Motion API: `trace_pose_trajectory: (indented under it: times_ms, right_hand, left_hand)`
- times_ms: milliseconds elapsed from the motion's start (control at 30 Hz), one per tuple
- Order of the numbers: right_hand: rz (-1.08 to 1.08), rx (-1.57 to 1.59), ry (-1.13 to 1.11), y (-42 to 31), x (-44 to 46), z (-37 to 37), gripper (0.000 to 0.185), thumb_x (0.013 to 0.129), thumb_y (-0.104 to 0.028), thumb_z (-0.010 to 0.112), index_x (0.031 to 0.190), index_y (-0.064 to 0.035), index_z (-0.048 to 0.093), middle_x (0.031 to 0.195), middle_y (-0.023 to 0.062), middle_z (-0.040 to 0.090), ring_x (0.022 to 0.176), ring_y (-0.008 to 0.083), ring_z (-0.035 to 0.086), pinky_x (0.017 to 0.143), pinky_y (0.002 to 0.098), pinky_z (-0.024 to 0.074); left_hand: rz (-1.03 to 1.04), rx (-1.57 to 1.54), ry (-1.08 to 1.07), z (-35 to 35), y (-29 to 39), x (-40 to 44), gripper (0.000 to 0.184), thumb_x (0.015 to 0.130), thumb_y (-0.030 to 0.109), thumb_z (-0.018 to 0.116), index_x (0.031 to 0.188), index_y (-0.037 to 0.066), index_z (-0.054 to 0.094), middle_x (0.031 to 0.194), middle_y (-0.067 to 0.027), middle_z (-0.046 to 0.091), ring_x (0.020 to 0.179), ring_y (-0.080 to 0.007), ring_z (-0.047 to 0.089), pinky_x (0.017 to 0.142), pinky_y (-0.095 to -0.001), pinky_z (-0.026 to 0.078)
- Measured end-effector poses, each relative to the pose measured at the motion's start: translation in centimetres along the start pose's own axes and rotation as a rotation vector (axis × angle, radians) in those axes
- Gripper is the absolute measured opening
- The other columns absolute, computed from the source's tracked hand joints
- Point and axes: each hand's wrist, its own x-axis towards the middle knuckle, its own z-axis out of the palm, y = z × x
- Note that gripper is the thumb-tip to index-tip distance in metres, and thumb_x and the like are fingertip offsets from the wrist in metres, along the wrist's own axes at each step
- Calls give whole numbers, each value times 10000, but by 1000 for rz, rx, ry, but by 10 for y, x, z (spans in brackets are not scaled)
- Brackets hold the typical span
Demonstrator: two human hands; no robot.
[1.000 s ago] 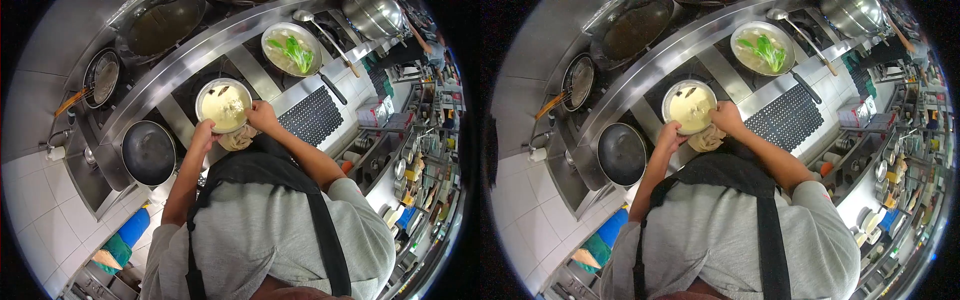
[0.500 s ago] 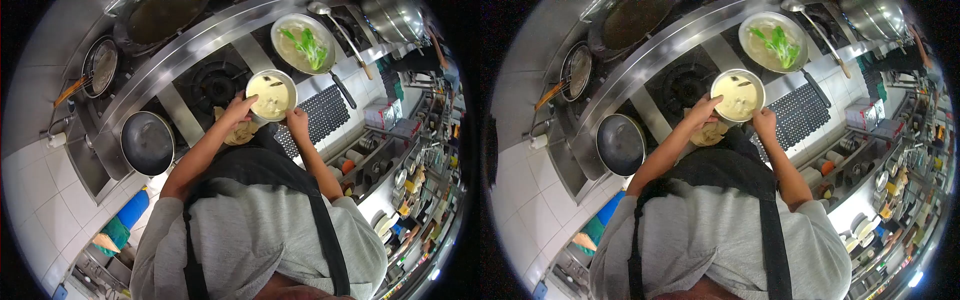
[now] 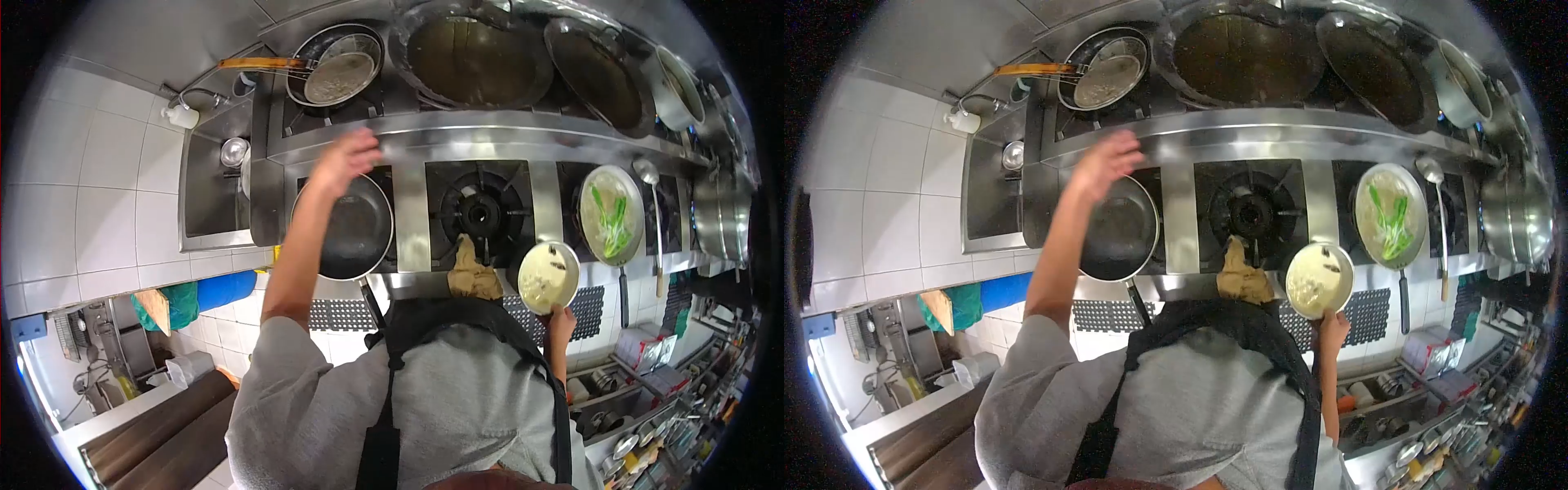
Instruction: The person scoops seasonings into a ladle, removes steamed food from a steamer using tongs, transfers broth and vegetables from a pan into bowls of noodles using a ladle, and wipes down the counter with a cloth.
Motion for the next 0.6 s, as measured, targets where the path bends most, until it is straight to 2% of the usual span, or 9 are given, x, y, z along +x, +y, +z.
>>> trace_pose_trajectory:
  times_ms: [67, 133, 233, 333, 400, 467, 500, 533, 600]
  right_hand:
    - [30, 40, 6, -21, -16, 9, 251, 877, -152, 598, 802, 86, 628, 711, 64, 592, 632, 153, 565, 574, 338, 511]
    - [61, 76, 13, -36, -27, 10, 237, 874, -146, 598, 783, 73, 610, 714, 62, 582, 620, 160, 567, 566, 345, 524]
    - [48, -67, -20, -42, -31, 3, 211, 867, -137, 600, 772, 52, 589, 733, 73, 585, 607, 175, 569, 542, 359, 528]
    - [103, -16, -6, -42, -35, -2, 185, 861, -130, 599, 792, 41, 584, 753, 86, 587, 629, 198, 613, 578, 387, 583]
    - [-172, -193, -77, -33, -34, -6, 167, 856, -119, 600, 823, 43, 581, 787, 98, 592, 678, 231, 659, 632, 429, 623]
    - [-296, -295, -110, -29, -32, -9, 157, 849, -109, 601, 853, 46, 579, 823, 111, 598, 725, 262, 697, 678, 466, 654]
    - [-316, -338, -107, -33, -34, -11, 153, 850, -105, 597, 851, 47, 578, 825, 112, 601, 732, 261, 697, 683, 463, 652]
    - [-347, -353, -92, -33, -35, -12, 170, 794, -100, 692, 847, 20, 584, 789, 132, 607, 727, 313, 677, 661, 469, 593]
    - [-409, -385, -58, -28, -36, -18, 331, 680, -91, 882, 839, -35, 597, 717, 173, 618, 719, 418, 637, 617, 481, 476]
  left_hand:
    - [117, -246, 175, -68, 26, 43, 533, 1035, 303, 604, 1501, 73, 489, 1346, -124, 645, 1141, -298, 696, 778, -353, 563]
    - [158, -455, 322, -121, 57, 82, 564, 1100, 283, 450, 1588, 37, 311, 1524, -148, 511, 1241, -370, 645, 827, -384, 566]
    - [262, -686, 368, -173, 80, 127, 743, 1105, 371, 454, 1666, 65, 77, 1613, -187, 350, 1266, -426, 622, 846, -381, 559]
    - [279, -915, 385, -206, 94, 176, 820, 1085, 426, 485, 1672, 73, 34, 1606, -180, 349, 1262, -453, 618, 819, -394, 567]
    - [275, -970, 413, -220, 106, 202, 832, 1060, 477, 509, 1646, 41, 110, 1549, -202, 420, 1225, -470, 628, 781, -411, 576]
    - [335, -1079, 122, -234, 110, 220, 858, 1011, 491, 588, 1609, 51, 157, 1529, -219, 441, 1161, -468, 655, 724, -401, 563]
    - [259, -1152, 192, -236, 119, 226, 763, 998, 526, 581, 1520, 40, 311, 1399, -260, 535, 1082, -441, 671, 681, -372, 542]
    - [329, -1068, 191, -242, 118, 233, 691, 1006, 568, 536, 1431, 34, 428, 1234, -261, 598, 944, -386, 666, 628, -350, 491]
    - [270, -1053, 212, -257, 121, 230, 699, 1003, 644, 498, 1335, 28, 508, 1086, -232, 614, 867, -333, 620, 617, -340, 451]
